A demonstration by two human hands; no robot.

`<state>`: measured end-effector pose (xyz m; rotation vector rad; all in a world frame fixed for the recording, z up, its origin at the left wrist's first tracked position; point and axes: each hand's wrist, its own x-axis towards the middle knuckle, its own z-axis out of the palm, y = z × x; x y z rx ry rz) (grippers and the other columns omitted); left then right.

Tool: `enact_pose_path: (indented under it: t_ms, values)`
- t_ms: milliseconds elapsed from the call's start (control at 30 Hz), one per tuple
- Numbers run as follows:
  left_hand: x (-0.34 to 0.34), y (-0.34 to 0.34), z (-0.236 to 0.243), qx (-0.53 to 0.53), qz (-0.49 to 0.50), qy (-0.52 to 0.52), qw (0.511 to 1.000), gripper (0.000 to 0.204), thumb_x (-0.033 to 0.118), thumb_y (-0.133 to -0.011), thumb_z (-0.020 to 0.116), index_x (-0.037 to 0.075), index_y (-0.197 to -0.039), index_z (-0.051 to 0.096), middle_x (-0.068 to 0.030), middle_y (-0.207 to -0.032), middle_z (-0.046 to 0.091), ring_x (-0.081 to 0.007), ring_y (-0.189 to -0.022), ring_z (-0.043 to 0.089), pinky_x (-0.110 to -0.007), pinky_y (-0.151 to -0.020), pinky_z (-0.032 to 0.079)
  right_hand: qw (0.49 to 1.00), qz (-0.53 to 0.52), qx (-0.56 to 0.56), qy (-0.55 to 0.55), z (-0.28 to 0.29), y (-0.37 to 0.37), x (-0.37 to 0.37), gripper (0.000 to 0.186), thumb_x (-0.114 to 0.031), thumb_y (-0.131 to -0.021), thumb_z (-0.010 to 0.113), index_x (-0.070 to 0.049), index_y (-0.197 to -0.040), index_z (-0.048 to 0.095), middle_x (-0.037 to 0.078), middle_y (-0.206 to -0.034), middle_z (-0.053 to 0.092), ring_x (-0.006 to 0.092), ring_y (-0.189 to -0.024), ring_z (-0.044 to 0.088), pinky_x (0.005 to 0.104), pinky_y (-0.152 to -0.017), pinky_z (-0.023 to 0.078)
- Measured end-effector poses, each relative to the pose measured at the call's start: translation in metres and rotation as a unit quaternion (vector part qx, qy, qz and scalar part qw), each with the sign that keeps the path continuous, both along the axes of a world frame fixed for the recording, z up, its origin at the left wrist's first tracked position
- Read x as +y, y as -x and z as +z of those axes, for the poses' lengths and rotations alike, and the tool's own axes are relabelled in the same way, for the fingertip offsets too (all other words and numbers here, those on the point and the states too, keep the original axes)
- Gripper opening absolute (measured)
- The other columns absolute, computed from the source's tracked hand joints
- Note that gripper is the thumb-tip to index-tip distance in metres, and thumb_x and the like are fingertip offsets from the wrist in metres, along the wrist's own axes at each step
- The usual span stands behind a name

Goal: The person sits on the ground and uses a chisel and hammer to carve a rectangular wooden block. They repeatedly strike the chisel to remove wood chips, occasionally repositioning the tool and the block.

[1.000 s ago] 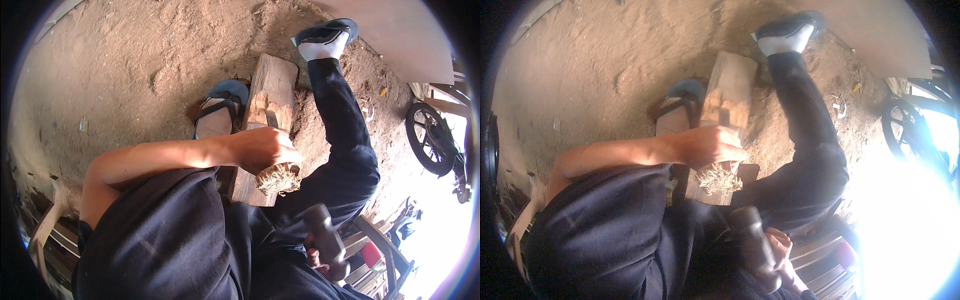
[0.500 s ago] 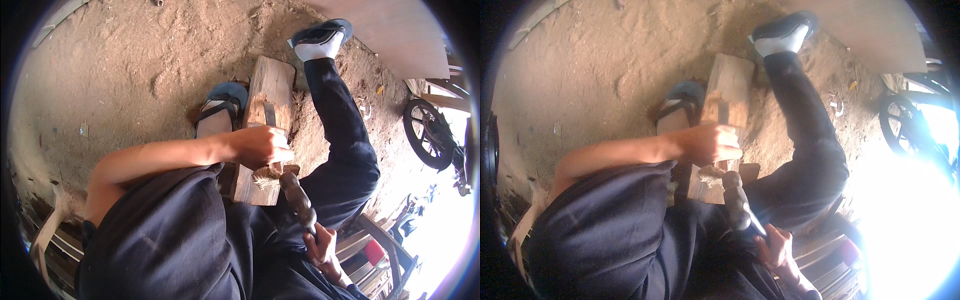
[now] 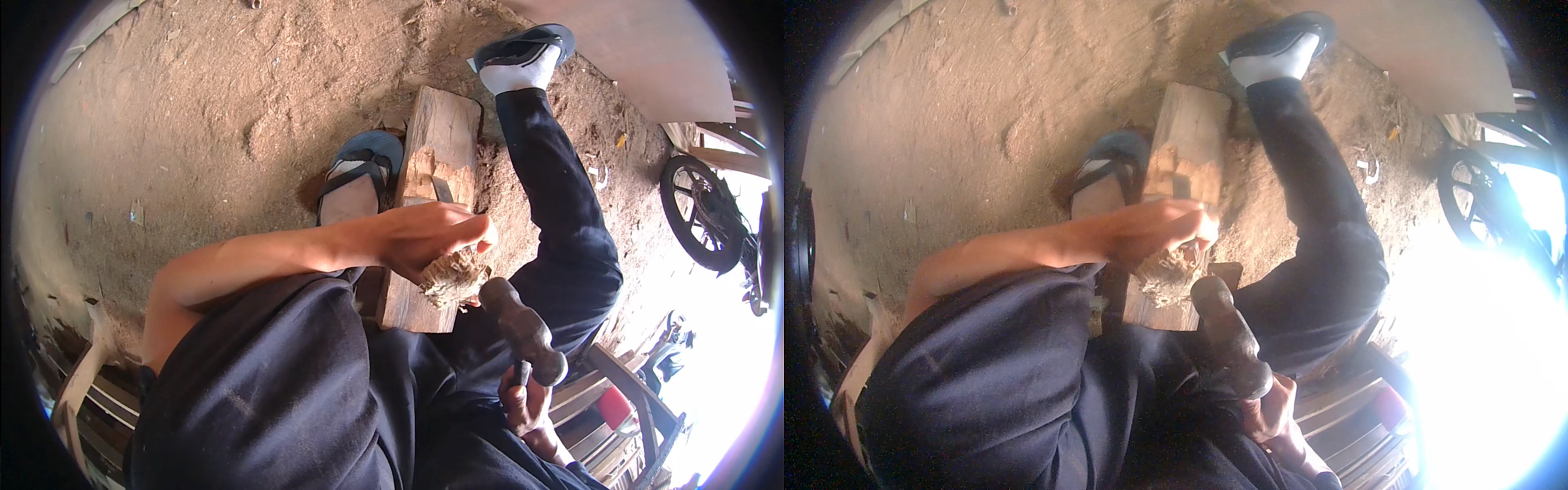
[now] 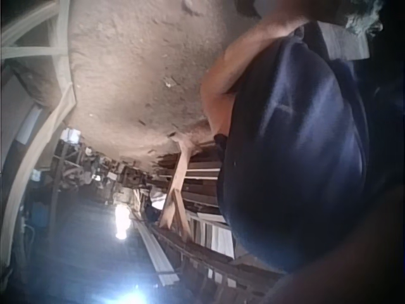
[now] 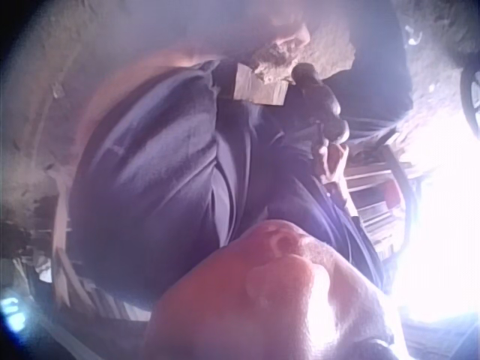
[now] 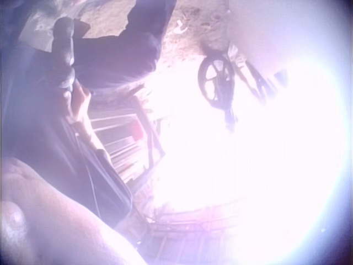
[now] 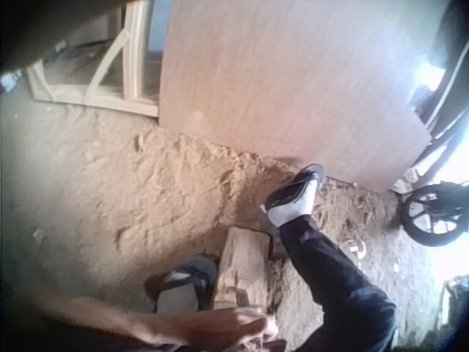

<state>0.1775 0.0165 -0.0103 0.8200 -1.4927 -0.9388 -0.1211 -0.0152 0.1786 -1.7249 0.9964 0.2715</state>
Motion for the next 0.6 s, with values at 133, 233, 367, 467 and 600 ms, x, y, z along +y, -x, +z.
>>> enact_pose_path:
  t_ms: [133,233,367,467,600]
  values:
    - [-0.005,0.004,-0.008,-0.012,0.032,0.033,0.999,0.031,0.025,-0.097,0.065,0.004,-0.104,0.043,-0.0174,-0.098,0.061,-0.0418,-0.091,0.063,-0.050,-0.078,0.050,0.999,-0.030,0.008,0.016,-0.005,-0.001,0.005,0.073,-0.072,-0.097,0.044,-0.003,-0.078,0.057,0.000,-0.061,0.050,0.0110,-0.053,0.046,0.0284,-0.050,0.033]
    - [-0.003,0.005,-0.006,-0.064,0.061,0.040,0.995,0.029,0.021,-0.093,0.067,0.004,-0.101,0.044,-0.0166,-0.096,0.061,-0.0406,-0.091,0.064,-0.049,-0.077,0.050,0.999,-0.027,0.020,0.013,-0.007,-0.010,0.000,0.073,-0.072,-0.097,0.047,-0.003,-0.075,0.058,0.001,-0.061,0.053,0.0113,-0.053,0.049,0.0285,-0.050,0.035]
    - [-0.004,-0.002,0.009,-0.042,0.039,-0.008,0.998,0.024,0.019,-0.092,0.065,0.004,-0.096,0.047,-0.0142,-0.087,0.063,-0.0382,-0.084,0.067,-0.046,-0.073,0.051,0.998,-0.045,-0.006,0.034,-0.016,-0.025,-0.001,0.068,-0.069,-0.094,0.056,-0.004,-0.073,0.058,0.002,-0.062,0.056,0.0117,-0.055,0.052,0.0291,-0.051,0.037]
    - [-0.004,-0.003,0.006,-0.065,0.071,-0.010,0.995,0.023,0.021,-0.092,0.063,0.004,-0.095,0.047,-0.0121,-0.076,0.062,-0.0365,-0.074,0.067,-0.045,-0.067,0.050,0.993,-0.040,-0.080,0.081,-0.033,-0.029,-0.002,0.053,-0.053,-0.090,0.071,-0.002,-0.086,0.060,0.003,-0.067,0.059,0.0110,-0.055,0.052,0.0277,-0.051,0.038]
    - [-0.005,-0.004,0.004,-0.070,0.066,-0.002,0.995,0.020,0.021,-0.091,0.062,0.005,-0.091,0.049,-0.0118,-0.071,0.061,-0.0360,-0.068,0.066,-0.044,-0.062,0.049,0.977,-0.194,-0.093,-0.011,-0.049,-0.064,-0.016,0.035,-0.024,-0.092,0.073,0.000,-0.113,0.059,0.003,-0.074,0.061,0.0118,-0.062,0.058,0.0273,-0.059,0.047]
